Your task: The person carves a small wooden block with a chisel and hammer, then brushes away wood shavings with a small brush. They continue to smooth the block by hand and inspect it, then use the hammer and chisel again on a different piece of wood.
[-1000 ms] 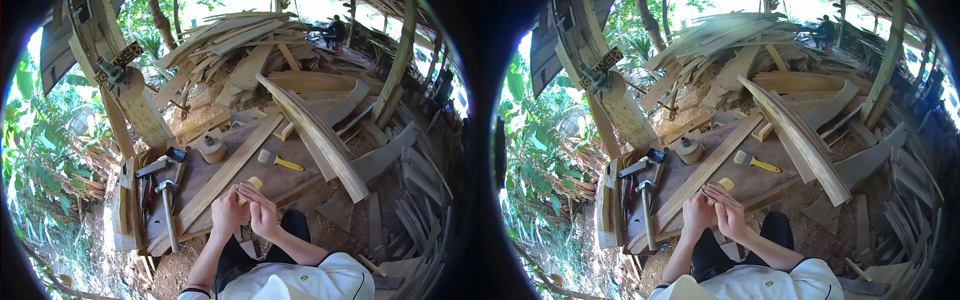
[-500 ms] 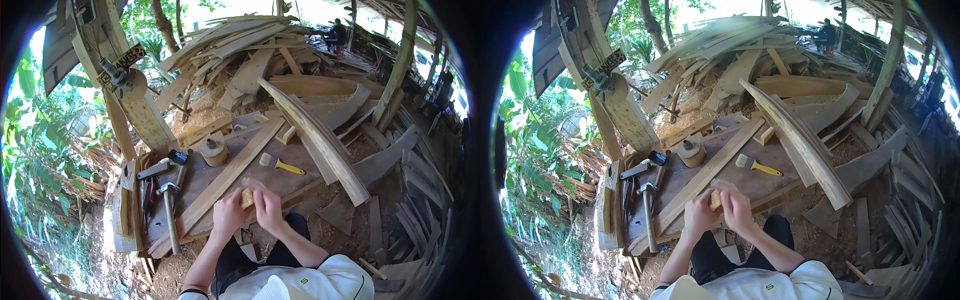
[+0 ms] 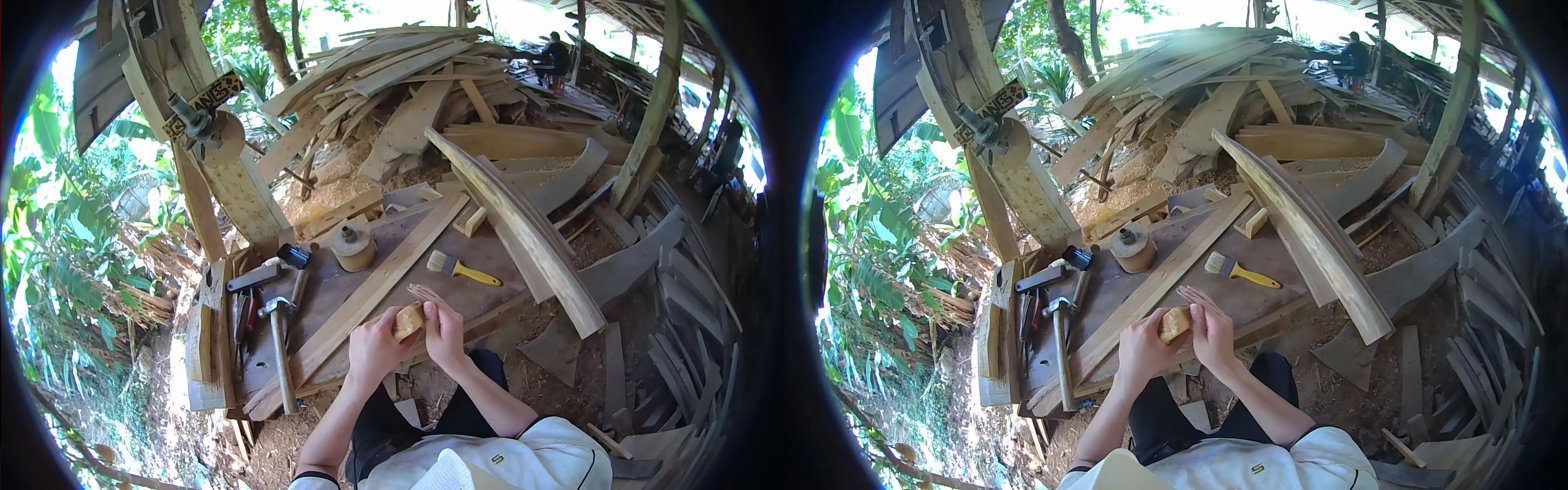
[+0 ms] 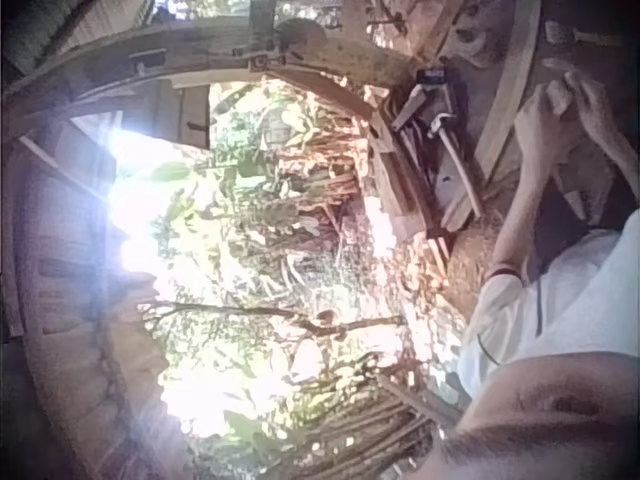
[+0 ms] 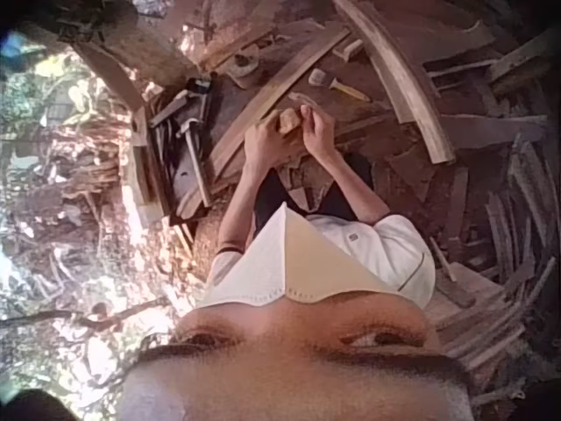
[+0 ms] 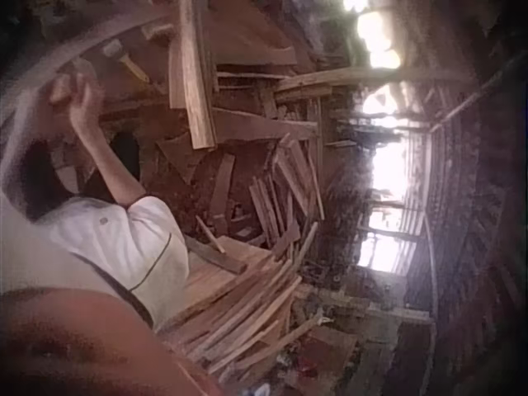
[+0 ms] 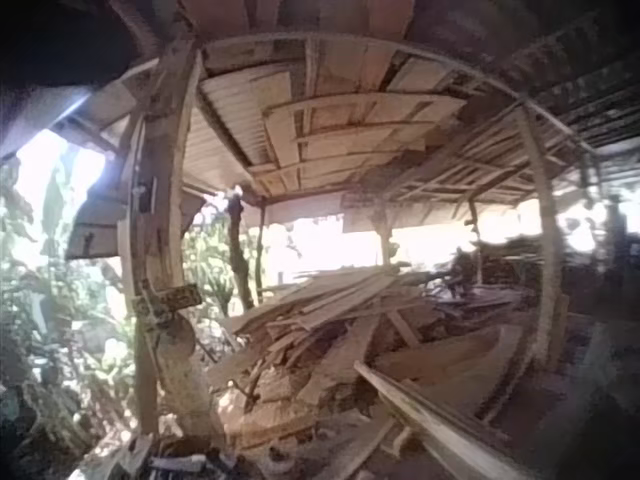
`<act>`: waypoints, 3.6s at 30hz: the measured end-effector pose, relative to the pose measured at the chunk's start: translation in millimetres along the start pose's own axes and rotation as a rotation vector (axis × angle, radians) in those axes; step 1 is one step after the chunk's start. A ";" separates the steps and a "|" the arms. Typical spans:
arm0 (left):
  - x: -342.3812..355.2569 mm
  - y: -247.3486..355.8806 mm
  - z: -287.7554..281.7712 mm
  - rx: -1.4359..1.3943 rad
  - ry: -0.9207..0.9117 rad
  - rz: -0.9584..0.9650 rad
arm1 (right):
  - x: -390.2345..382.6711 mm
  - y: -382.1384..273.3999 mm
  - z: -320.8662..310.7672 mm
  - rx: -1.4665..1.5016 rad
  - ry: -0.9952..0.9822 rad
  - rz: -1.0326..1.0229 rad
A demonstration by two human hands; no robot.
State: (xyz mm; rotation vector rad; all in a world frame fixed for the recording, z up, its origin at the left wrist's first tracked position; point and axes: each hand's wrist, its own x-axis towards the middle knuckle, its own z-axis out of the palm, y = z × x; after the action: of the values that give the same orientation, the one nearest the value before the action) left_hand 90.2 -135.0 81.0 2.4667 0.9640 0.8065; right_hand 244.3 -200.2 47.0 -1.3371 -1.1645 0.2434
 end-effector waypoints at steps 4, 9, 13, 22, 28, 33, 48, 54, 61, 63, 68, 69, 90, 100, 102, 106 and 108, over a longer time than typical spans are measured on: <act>-1.7 -6.2 -3.3 -0.004 -0.008 -0.017 | -8.7 -38.8 2.0 -0.048 -0.028 -0.211; -4.8 -1.6 -4.6 -0.048 0.024 -0.007 | -11.4 -10.1 -25.8 -0.054 -0.055 -0.221; -4.0 -12.8 -1.5 -0.088 0.071 0.001 | -7.3 -24.1 -20.4 -0.047 -0.155 -0.394; -3.0 -12.1 -1.7 -0.065 0.042 0.007 | -0.6 -27.8 -30.9 -0.080 -0.179 -0.294; 0.5 -15.0 -2.4 -0.003 -0.027 0.019 | -2.3 -27.4 -29.8 0.060 -0.239 -0.248; 2.1 -8.5 -6.4 -0.010 -0.033 -0.022 | -4.7 -21.6 -28.2 0.028 -0.174 -0.167; 2.1 -11.8 -1.4 -0.042 0.022 0.014 | -7.5 -10.8 -19.1 -0.058 -0.171 -0.190; 1.6 -12.3 -0.4 0.024 -0.016 -0.001 | -10.2 -30.1 -12.4 0.014 -0.157 -0.175; 3.7 -5.7 1.2 0.026 -0.030 -0.026 | -6.3 -20.2 -9.2 0.046 -0.119 -0.087; 3.0 -10.0 0.8 0.021 -0.040 -0.031 | -6.2 -24.8 -8.8 0.059 -0.141 -0.178; 5.4 -4.7 2.4 0.004 -0.014 -0.005 | 11.0 -25.8 -8.5 0.064 -0.100 0.083; 4.1 -7.7 3.2 0.004 -0.021 -0.005 | 5.6 -37.0 -9.2 0.069 -0.144 0.007; 3.0 -1.5 -0.8 0.141 -0.006 -0.090 | -22.7 3.8 5.8 0.092 -0.040 -0.020; 26.7 -7.5 3.1 0.363 -0.316 0.023 | -43.4 20.3 -0.8 0.109 0.010 0.159; 34.9 -10.6 -1.7 0.346 -0.354 -0.008 | -42.6 -9.6 2.2 0.120 0.049 0.026; 47.5 -8.0 -18.8 0.164 -0.301 0.008 | -31.4 -5.5 0.4 0.028 -0.021 -0.146; 45.8 -15.1 -27.9 0.088 -0.245 0.013 | -19.9 4.7 -2.8 -0.097 -0.064 -0.188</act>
State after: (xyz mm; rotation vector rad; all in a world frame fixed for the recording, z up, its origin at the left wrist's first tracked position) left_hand 92.8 -88.5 111.7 2.5731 0.9119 0.4596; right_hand 239.4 -215.0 33.5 -1.3011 -1.3615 0.0949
